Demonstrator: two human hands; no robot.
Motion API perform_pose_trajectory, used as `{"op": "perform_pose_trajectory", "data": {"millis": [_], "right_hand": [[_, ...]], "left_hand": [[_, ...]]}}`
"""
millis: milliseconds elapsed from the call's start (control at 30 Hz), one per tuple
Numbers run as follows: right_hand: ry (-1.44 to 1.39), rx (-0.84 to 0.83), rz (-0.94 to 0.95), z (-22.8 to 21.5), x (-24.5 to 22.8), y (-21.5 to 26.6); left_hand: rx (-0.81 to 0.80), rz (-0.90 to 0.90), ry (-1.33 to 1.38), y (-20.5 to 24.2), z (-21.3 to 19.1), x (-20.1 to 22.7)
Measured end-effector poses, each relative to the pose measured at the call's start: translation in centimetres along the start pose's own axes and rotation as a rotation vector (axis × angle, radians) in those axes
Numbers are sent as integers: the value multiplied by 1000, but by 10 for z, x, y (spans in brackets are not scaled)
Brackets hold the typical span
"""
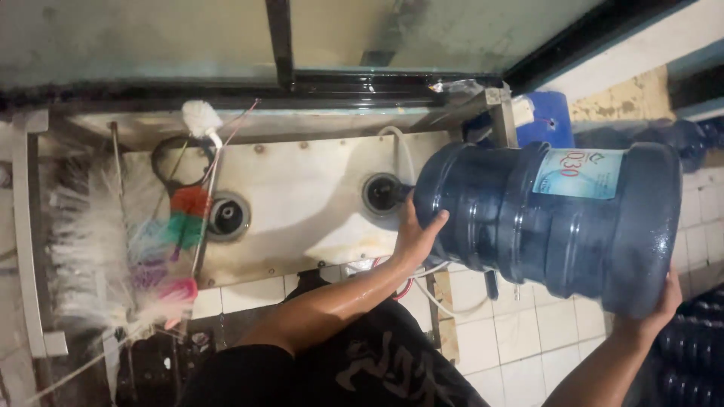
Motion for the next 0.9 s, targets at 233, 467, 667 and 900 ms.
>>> {"op": "perform_pose_trajectory", "data": {"millis": [233, 467, 667, 900], "right_hand": [[190, 50, -100, 65, -76, 4], [182, 170, 140, 118, -78, -24], [412, 41, 15, 213, -123, -52], [635, -137, -242, 312, -183, -58]], "left_hand": [[-27, -122, 93, -21, -20, -22], [81, -171, 159, -59, -84, -94], [237, -271, 319, -87, -162, -172], [301, -583, 343, -62, -204, -181]]}}
Point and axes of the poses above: each hand's wrist, its own y-axis away from the middle knuckle, its own z-axis out of the palm, x = y × z, the point moved 9 cm from there along -y, towards the middle knuckle, and after that the axes turned 15 degrees about y, right-handed, at the moved point
